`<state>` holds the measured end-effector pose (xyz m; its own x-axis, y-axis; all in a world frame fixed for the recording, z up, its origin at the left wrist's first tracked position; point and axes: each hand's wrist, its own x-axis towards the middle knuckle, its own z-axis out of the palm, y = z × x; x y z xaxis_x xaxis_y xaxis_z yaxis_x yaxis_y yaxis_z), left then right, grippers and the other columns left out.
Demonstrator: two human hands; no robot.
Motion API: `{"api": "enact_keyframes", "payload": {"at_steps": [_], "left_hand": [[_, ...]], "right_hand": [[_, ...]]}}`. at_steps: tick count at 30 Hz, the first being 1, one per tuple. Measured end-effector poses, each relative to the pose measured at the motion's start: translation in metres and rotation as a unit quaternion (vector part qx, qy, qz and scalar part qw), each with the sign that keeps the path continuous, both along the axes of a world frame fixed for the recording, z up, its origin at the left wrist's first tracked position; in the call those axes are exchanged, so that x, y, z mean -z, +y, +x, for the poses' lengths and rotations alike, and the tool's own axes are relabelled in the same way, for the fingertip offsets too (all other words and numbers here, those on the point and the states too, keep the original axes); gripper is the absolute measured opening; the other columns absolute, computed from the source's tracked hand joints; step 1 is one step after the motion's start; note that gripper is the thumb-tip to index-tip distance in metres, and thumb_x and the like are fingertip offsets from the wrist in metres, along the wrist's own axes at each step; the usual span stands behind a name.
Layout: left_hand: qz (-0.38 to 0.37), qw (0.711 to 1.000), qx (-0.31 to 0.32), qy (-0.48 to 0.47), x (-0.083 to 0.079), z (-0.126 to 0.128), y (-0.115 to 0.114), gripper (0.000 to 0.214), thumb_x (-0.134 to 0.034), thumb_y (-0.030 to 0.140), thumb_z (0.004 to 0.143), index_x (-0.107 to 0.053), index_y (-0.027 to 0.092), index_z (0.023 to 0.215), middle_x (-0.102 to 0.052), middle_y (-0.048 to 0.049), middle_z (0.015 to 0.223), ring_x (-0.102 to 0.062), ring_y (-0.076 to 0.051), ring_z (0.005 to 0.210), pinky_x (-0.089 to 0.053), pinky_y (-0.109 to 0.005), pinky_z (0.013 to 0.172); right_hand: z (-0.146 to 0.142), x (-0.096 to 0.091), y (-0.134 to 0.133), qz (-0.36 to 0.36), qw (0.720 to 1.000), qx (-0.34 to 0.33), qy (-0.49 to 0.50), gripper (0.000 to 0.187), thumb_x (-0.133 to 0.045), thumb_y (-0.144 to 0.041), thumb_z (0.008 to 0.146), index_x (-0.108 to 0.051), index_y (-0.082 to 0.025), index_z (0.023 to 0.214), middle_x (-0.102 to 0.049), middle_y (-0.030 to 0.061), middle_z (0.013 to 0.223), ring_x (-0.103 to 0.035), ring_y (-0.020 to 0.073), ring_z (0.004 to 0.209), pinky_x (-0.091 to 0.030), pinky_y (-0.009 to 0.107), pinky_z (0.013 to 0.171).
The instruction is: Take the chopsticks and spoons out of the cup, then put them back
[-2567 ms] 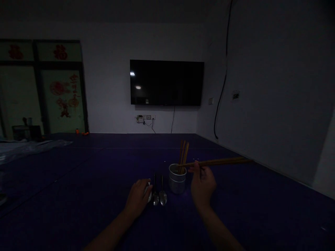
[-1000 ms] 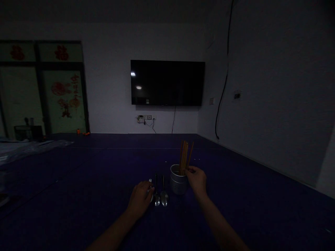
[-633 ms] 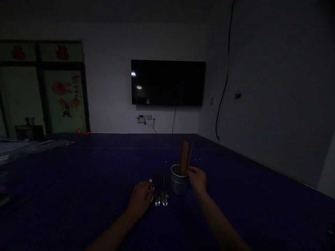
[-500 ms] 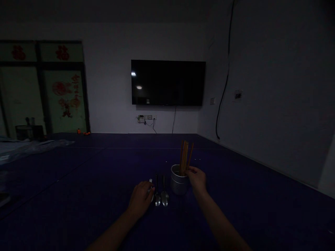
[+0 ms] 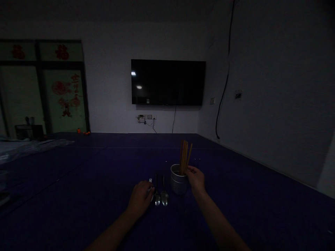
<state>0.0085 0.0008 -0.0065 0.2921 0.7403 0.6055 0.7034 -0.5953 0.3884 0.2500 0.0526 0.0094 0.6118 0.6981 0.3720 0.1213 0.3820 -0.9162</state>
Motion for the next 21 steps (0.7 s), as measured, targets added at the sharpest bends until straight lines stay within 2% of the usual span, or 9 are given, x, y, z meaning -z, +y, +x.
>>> {"api": "enact_keyframes", "payload": {"at_steps": [8, 12, 15, 17, 21], "left_hand": [[-0.006, 1.000, -0.011, 0.008, -0.002, 0.000, 0.000, 0.031, -0.036, 0.034, 0.089, -0.063, 0.019, 0.085, -0.066, -0.0084, 0.085, -0.061, -0.022, 0.085, -0.045, -0.034, 0.074], [-0.006, 1.000, -0.009, 0.012, 0.000, -0.002, 0.002, 0.028, -0.039, 0.033, 0.088, -0.062, 0.018, 0.086, -0.066, -0.0084, 0.085, -0.060, -0.022, 0.085, -0.045, -0.034, 0.074], [-0.010, 1.000, -0.013, 0.016, 0.001, -0.002, 0.004, 0.024, -0.041, 0.030, 0.086, -0.062, 0.018, 0.086, -0.065, -0.0085, 0.087, -0.060, -0.023, 0.088, -0.045, -0.034, 0.076], [-0.015, 1.000, -0.016, 0.021, 0.001, -0.002, 0.004, 0.021, -0.043, 0.029, 0.085, -0.061, 0.018, 0.086, -0.065, -0.0087, 0.089, -0.059, -0.023, 0.091, -0.044, -0.034, 0.077], [-0.032, 0.999, -0.017, 0.036, 0.002, -0.003, 0.005, 0.018, -0.048, 0.026, 0.080, -0.062, 0.018, 0.089, -0.063, -0.0082, 0.094, -0.057, -0.023, 0.095, -0.044, -0.034, 0.080]], "right_hand": [[0.002, -0.003, -0.012, -0.013, 0.999, 0.022, -0.041, 0.044, -0.071, -0.042, 0.055, -0.068, -0.013, 0.087, -0.063, 0.0024, 0.069, -0.059, 0.0181, 0.059, -0.044, 0.027, 0.053], [0.001, -0.013, -0.023, -0.006, 0.992, 0.076, -0.099, 0.055, -0.071, -0.053, 0.057, -0.068, -0.013, 0.095, -0.061, 0.0029, 0.074, -0.056, 0.0192, 0.065, -0.041, 0.028, 0.057], [-0.004, -0.025, -0.037, 0.028, 0.974, 0.140, -0.177, 0.057, -0.064, -0.058, 0.067, -0.065, -0.013, 0.102, -0.059, 0.0035, 0.077, -0.052, 0.0177, 0.065, -0.040, 0.029, 0.058], [-0.010, -0.034, -0.049, 0.061, 0.958, 0.177, -0.219, 0.051, -0.058, -0.056, 0.075, -0.065, -0.013, 0.102, -0.057, 0.0033, 0.077, -0.049, 0.0161, 0.062, -0.040, 0.028, 0.059], [-0.030, -0.041, -0.074, 0.144, 0.917, 0.157, -0.337, 0.035, -0.049, -0.046, 0.087, -0.064, -0.016, 0.097, -0.059, 0.0026, 0.074, -0.053, 0.0150, 0.062, -0.041, 0.027, 0.059]]}}
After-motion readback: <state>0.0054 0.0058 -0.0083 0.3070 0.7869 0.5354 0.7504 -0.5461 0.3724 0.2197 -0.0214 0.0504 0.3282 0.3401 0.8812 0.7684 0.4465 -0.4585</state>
